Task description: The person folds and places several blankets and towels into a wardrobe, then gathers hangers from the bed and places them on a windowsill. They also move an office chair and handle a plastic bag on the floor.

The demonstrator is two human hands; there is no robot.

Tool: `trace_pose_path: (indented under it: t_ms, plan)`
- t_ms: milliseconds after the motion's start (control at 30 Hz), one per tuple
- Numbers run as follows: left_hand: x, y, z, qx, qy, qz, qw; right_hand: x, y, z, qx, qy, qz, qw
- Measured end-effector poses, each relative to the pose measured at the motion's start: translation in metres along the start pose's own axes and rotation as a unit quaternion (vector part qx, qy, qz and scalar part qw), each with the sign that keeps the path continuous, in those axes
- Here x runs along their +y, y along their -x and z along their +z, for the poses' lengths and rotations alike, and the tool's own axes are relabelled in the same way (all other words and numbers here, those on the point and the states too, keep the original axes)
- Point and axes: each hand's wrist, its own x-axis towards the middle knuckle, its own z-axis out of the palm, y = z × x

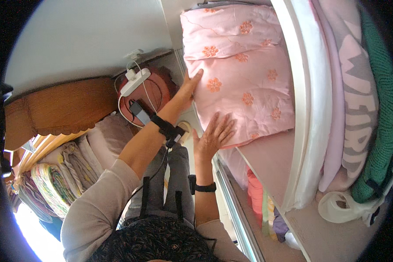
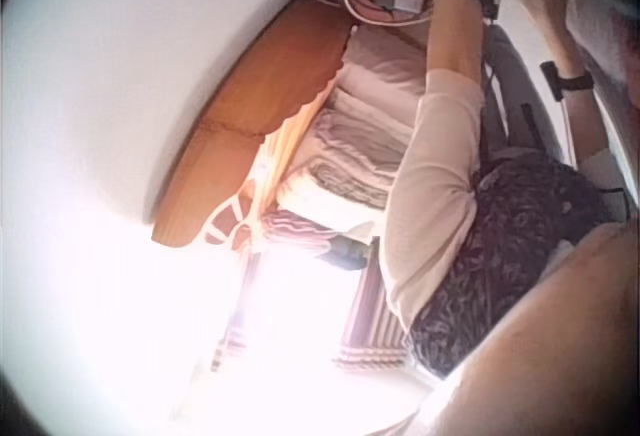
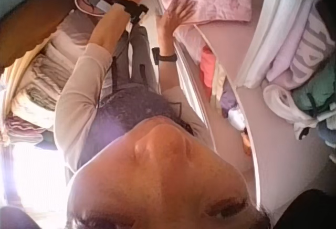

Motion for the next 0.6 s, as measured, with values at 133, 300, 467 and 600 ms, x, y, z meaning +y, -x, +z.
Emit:
trace_pose_path:
  t_ms: [133,300,467,600]
  plan:
    - [0.001,0.007,0.017,-0.023,0.035,-0.013,0.999,0.013,-0.018,0.012,0.046,0.066,0.057,0.995]
    - [0.009,0.010,0.037,-0.122,0.076,0.005,0.990,0.030,-0.042,0.009,0.125,0.090,0.058,0.986]
    - [-0.004,-0.009,0.094,-0.172,-0.004,0.140,0.975,0.072,-0.074,-0.019,0.186,0.143,0.089,0.968]
    - [-0.011,-0.066,0.100,-0.134,-0.005,0.126,0.983,0.075,-0.107,-0.006,0.133,0.170,0.118,0.969]
